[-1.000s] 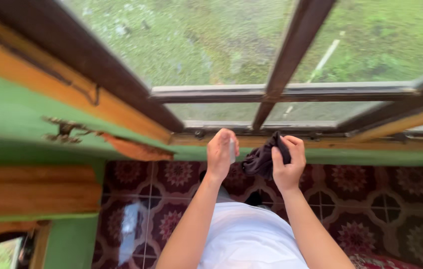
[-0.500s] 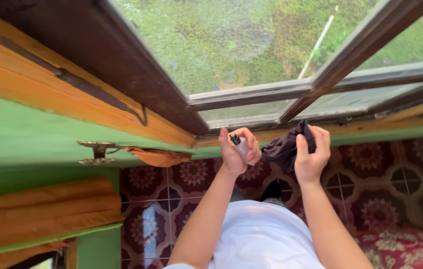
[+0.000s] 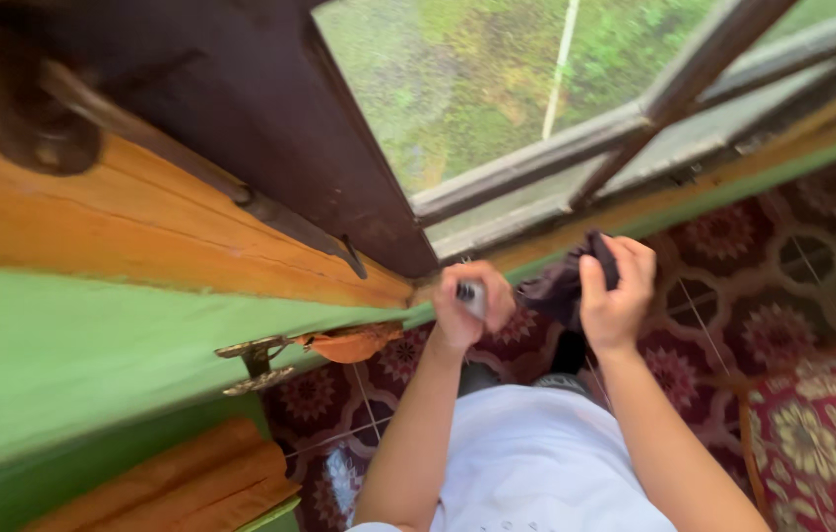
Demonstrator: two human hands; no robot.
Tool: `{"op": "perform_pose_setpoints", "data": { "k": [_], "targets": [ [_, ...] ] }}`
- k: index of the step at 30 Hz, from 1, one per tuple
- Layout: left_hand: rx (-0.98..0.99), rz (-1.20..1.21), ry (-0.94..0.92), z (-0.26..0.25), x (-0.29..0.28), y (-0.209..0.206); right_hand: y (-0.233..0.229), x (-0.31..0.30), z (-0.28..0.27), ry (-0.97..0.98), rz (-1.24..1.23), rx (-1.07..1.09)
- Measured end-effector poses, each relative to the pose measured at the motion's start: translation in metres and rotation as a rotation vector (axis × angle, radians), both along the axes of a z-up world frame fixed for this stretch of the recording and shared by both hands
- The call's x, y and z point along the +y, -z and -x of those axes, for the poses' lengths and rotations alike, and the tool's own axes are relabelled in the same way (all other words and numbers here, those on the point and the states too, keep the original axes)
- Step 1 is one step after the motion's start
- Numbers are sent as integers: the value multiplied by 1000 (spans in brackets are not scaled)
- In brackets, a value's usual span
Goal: The person cleans a window by wiping its glass panes with a cloth while holding a small bottle.
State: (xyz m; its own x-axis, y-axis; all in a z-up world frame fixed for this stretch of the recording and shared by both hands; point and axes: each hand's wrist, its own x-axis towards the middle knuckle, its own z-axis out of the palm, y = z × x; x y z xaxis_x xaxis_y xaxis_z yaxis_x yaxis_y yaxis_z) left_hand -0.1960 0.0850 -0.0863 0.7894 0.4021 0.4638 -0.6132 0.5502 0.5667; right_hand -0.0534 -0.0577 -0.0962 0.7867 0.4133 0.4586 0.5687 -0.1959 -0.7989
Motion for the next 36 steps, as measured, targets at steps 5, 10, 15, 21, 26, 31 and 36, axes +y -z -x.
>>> {"op": "perform_pose_setpoints", "data": {
  "k": [5,10,15,21,26,31,36],
  "targets": [
    [667,-189,-726,-20,-6,24,-6,9,16,2,0,27],
    [676,-172,-820,-47,-11,33,-13,3,7,-6,29,6],
    [667,-135,-889,-76,-14,31,-16,-4,-16,-21,21,-16],
    [783,-314,-886,-108,-22,20,-13,-5,-44,-68,36,-13],
    [676,-612,-984,-112,-26,6,-12,4,-57,-108,6,-74],
    [698,-361,-901,-69,-26,12,-15,39,-62,-179,-77,-288],
    [713,-301,-837,-10,-23,3,-25,97,-23,-198,-282,-379]
  ]
}}
